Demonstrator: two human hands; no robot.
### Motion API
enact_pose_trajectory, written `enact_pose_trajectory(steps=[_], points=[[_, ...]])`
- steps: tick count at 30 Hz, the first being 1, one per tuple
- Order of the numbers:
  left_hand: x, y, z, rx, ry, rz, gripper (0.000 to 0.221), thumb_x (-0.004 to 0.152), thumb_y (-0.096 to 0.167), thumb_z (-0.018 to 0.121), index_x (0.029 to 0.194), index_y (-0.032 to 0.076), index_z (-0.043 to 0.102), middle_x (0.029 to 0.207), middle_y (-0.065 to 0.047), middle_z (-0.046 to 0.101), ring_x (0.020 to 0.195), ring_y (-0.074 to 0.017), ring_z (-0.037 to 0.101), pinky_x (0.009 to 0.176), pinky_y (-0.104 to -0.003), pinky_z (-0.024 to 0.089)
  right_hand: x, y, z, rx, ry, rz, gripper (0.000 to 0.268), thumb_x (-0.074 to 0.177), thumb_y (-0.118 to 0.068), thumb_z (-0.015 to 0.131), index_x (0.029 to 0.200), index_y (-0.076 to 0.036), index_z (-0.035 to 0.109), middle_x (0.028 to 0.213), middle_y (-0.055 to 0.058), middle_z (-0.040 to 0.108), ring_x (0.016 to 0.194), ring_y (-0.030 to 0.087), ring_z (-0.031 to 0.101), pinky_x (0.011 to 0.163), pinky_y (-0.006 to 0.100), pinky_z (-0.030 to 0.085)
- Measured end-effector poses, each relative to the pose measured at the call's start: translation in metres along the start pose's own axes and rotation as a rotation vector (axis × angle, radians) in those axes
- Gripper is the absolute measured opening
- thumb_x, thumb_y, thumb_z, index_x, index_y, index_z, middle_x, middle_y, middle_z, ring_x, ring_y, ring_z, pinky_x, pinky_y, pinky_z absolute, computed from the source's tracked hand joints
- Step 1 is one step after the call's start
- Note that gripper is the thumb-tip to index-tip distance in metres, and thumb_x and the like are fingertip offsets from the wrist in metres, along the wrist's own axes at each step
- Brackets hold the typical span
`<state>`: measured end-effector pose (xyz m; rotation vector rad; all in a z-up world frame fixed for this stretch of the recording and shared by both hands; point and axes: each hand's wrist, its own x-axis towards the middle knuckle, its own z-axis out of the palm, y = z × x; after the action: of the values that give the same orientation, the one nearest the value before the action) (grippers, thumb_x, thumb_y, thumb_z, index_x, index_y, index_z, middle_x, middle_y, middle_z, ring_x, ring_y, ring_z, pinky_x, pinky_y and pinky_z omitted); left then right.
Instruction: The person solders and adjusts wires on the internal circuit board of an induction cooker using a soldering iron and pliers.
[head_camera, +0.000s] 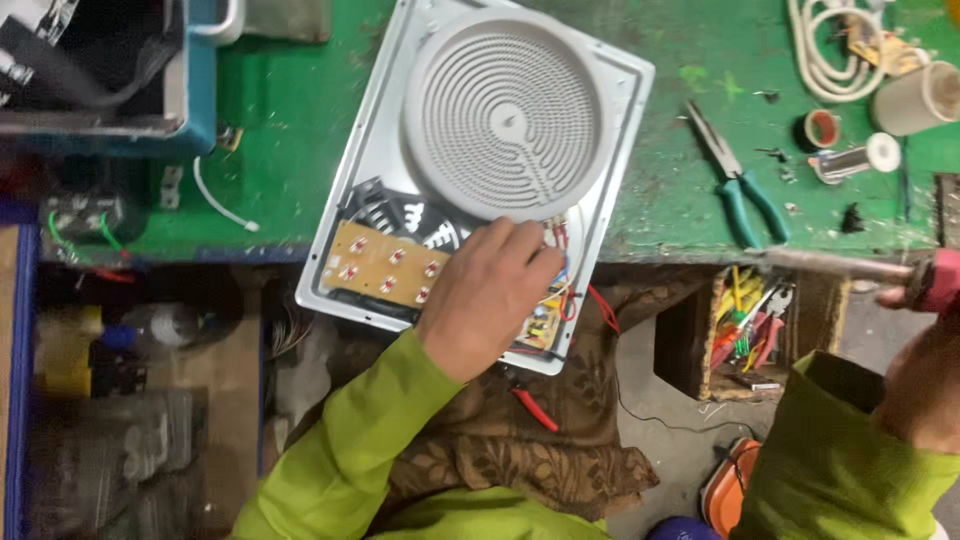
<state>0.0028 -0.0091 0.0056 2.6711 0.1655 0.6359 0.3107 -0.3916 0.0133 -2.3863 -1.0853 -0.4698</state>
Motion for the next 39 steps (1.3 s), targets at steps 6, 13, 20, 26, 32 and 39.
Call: enact_pose_trajectory(steps=[6,13,20,26,32,39], points=[[0.001,0.001,0.002,0.032,0.07,-0.005,0.025,0.082,-0.008,0.072,0.091,0.009,0.057,0.092,-0.009,0.05,0.081,-0.0294,0.049,0.064,-0.044,0.045,0.019,-0.13,0.014,0.259,0.087,0.192,0.02,0.129,-0.007,0.052,0.118,0.003,0.065,0.128,0.016,0.067,0.119,0.032,0.06,0.117,0.045,0.046],[0.001,0.002,-0.001,0.048,0.082,-0.003,0.025,0.083,-0.01,0.07,0.09,0.009,0.056,0.091,-0.01,0.05,0.08,-0.0293,0.048,0.061,-0.045,0.043,0.031,-0.188,0.033,0.42,0.073,-0.036,0.025,0.113,-0.012,0.079,0.116,0.01,0.068,0.108,0.022,0.07,0.093,0.031,0.067,0.087,0.04,0.054],[0.002,0.002,-0.002,0.051,0.084,-0.003,0.024,0.083,-0.009,0.069,0.088,0.01,0.054,0.091,-0.01,0.049,0.08,-0.0296,0.049,0.062,-0.045,0.042,0.028,-0.204,0.048,0.414,-0.003,0.016,0.024,0.105,-0.016,0.082,0.111,0.003,0.069,0.099,0.015,0.072,0.085,0.025,0.069,0.079,0.034,0.052],[0.003,0.003,-0.002,0.062,0.077,-0.009,0.024,0.083,-0.008,0.07,0.088,0.011,0.055,0.091,-0.009,0.05,0.081,-0.0297,0.05,0.064,-0.045,0.044,0.033,-0.216,0.054,0.389,-0.034,0.019,0.023,0.104,-0.016,0.084,0.107,0.001,0.07,0.101,0.014,0.072,0.092,0.027,0.069,0.09,0.038,0.052],[0.003,0.003,-0.001,0.08,0.082,-0.007,0.027,0.082,-0.01,0.071,0.086,0.011,0.055,0.09,-0.008,0.049,0.08,-0.0284,0.049,0.063,-0.043,0.044,0.032,-0.219,0.061,0.453,-0.061,0.042,0.025,0.104,-0.017,0.083,0.106,0.003,0.068,0.097,0.013,0.071,0.087,0.025,0.067,0.084,0.035,0.052],[0.004,0.003,-0.002,0.072,0.082,-0.015,0.024,0.084,-0.008,0.07,0.086,0.011,0.055,0.09,-0.008,0.05,0.08,-0.0287,0.049,0.062,-0.044,0.044,0.033,-0.217,0.061,0.411,-0.082,0.016,0.024,0.104,-0.016,0.083,0.107,0.002,0.067,0.099,0.014,0.071,0.088,0.026,0.069,0.084,0.037,0.053]])
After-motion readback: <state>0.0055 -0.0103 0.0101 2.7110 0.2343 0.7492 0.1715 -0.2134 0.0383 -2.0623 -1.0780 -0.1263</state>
